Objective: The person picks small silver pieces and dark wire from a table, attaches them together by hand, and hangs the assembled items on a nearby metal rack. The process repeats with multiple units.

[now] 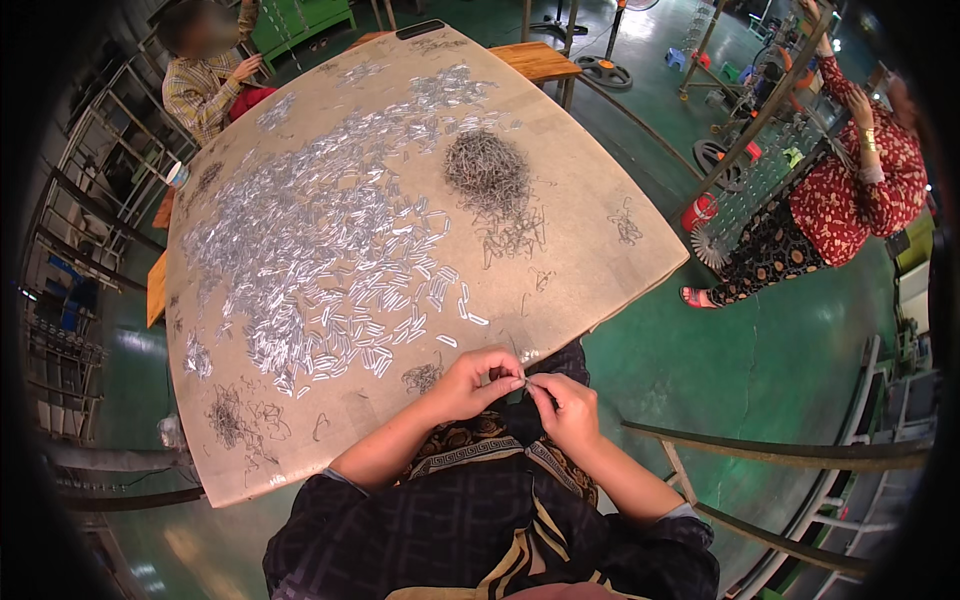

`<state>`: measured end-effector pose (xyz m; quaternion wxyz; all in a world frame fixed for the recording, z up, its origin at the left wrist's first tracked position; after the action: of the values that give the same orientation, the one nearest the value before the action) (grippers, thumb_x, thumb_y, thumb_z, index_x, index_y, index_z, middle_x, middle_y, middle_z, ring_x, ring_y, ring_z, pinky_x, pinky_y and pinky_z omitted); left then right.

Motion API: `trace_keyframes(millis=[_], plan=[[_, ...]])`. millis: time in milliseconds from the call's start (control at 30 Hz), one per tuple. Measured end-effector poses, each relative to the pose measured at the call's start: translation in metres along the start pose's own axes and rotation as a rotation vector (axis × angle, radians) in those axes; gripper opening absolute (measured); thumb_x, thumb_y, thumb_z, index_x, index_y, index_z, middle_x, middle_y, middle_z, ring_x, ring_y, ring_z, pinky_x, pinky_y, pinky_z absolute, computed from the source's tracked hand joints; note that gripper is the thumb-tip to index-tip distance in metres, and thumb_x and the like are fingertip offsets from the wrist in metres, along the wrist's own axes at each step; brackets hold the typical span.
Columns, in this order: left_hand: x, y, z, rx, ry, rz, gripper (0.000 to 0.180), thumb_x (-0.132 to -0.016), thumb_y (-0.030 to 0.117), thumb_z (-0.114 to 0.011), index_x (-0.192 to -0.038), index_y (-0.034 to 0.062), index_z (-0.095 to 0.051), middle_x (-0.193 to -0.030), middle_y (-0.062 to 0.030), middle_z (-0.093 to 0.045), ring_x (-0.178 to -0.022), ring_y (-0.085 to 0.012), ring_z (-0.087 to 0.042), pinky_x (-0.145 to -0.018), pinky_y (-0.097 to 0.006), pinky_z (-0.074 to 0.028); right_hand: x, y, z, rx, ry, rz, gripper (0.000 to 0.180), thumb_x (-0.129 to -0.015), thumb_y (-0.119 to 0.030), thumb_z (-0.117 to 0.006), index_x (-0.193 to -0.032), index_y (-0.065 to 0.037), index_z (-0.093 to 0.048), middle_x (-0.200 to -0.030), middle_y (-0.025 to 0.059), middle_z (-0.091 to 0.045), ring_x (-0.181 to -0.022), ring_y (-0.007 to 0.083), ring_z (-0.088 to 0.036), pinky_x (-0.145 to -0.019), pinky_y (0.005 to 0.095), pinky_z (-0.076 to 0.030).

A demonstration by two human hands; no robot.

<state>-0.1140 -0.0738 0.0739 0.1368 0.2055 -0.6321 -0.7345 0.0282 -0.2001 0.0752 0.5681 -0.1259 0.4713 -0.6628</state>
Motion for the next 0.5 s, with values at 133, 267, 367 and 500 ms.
trace_keyframes(millis=[133,267,367,500], plan=[[0.003,-0.001,-0.005,-0.094,0.066,-0.089,0.009,-0.09,0.001,-0.062,-0.097,0.0033,-0.059,-0.096,-0.007,-0.066,-0.088,-0.0163,-0.062,-0.077,-0.029,-0.048,0.0,0.0,-0.003,0.001,-0.007,0.027,0.009,-0.079,0.0,-0.071,-0.088,0.0,-0.067,-0.078,0.0141,-0.067,-0.067,0.0289,-0.067,-0.059,0.0344,-0.052],[0.014,-0.002,-0.012,-0.198,0.122,-0.154,0.012,-0.088,-0.001,-0.061,-0.098,0.0035,-0.056,-0.101,-0.0105,-0.068,-0.093,-0.0228,-0.065,-0.082,-0.033,-0.051,-0.003,0.01,-0.001,-0.086,-0.03,0.051,0.005,-0.08,-0.004,-0.07,-0.084,-0.001,-0.068,-0.075,0.0138,-0.067,-0.065,0.0294,-0.065,-0.057,0.0356,-0.05],[0.016,0.0,-0.011,-0.291,0.116,-0.239,0.016,-0.085,-0.004,-0.062,-0.098,0.0033,-0.056,-0.098,-0.0114,-0.068,-0.091,-0.0274,-0.067,-0.08,-0.035,-0.053,-0.012,0.025,-0.005,-0.079,0.029,-0.008,0.007,-0.082,-0.009,-0.068,-0.083,-0.002,-0.069,-0.073,0.0127,-0.066,-0.064,0.0321,-0.063,-0.058,0.0376,-0.05],[0.02,0.003,-0.013,-0.366,0.095,-0.292,0.019,-0.083,-0.006,-0.063,-0.098,0.0035,-0.056,-0.095,-0.0115,-0.068,-0.089,-0.0288,-0.067,-0.08,-0.037,-0.053,-0.043,0.04,-0.028,0.107,-0.048,0.141,0.009,-0.079,-0.01,-0.07,-0.084,-0.003,-0.068,-0.077,0.0115,-0.062,-0.076,0.0325,-0.061,-0.067,0.0401,-0.049]])
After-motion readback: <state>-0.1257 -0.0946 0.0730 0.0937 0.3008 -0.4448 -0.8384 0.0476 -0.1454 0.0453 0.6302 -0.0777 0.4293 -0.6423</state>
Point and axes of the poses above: each hand's wrist, its own x-axis away from the middle knuckle, its own z-axis out of the back of the hand, y = z × x, the point moved 1 cm from there along -x, towards the middle knuckle
